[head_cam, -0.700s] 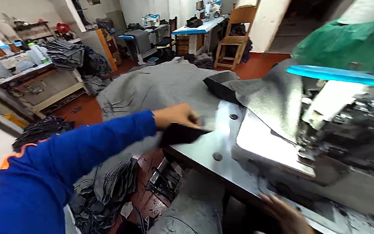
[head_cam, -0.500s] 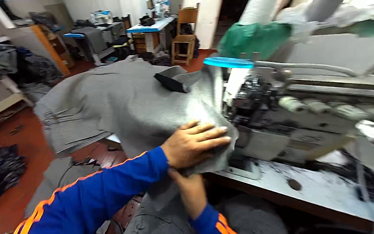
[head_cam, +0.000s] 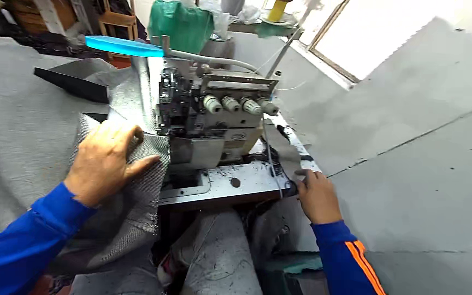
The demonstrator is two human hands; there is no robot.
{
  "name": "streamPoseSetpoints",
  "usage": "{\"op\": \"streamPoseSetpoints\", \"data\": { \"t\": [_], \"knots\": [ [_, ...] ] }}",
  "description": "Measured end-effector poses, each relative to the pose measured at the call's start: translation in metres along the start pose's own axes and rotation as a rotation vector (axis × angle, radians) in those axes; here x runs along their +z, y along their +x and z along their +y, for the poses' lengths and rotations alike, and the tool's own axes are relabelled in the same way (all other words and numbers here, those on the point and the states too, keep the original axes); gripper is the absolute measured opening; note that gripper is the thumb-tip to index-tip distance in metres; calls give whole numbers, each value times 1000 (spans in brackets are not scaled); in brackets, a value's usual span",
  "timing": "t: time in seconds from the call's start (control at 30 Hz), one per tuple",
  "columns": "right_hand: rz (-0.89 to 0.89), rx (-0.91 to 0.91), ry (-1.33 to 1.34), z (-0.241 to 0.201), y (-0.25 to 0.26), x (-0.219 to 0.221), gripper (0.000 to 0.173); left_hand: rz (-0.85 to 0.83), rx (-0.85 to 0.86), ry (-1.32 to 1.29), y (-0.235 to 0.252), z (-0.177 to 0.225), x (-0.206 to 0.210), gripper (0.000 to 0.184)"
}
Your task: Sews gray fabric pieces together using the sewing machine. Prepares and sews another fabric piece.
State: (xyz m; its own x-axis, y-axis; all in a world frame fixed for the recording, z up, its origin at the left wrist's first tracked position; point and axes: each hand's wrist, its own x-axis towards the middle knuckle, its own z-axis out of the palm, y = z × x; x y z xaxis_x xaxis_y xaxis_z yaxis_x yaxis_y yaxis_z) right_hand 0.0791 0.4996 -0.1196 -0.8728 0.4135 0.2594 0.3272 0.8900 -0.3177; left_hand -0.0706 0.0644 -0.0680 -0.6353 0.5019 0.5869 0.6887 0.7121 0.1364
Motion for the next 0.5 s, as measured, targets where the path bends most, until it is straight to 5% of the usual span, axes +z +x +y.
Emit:
{"op": "streamPoseSetpoints", "data": {
  "t": [0.27, 0.4, 0.5],
  "knots": [
    [-294, -207, 2, 30, 40, -17, 10, 22, 31, -4, -6, -11, 3, 73],
    [-169, -211, 51, 29, 61, -44, 17, -3, 62, -48, -4, -12, -2, 63],
    [58, -175, -10, -4, 64, -62, 33, -46, 90, -264, 5, -16, -11, 31]
  ]
}}
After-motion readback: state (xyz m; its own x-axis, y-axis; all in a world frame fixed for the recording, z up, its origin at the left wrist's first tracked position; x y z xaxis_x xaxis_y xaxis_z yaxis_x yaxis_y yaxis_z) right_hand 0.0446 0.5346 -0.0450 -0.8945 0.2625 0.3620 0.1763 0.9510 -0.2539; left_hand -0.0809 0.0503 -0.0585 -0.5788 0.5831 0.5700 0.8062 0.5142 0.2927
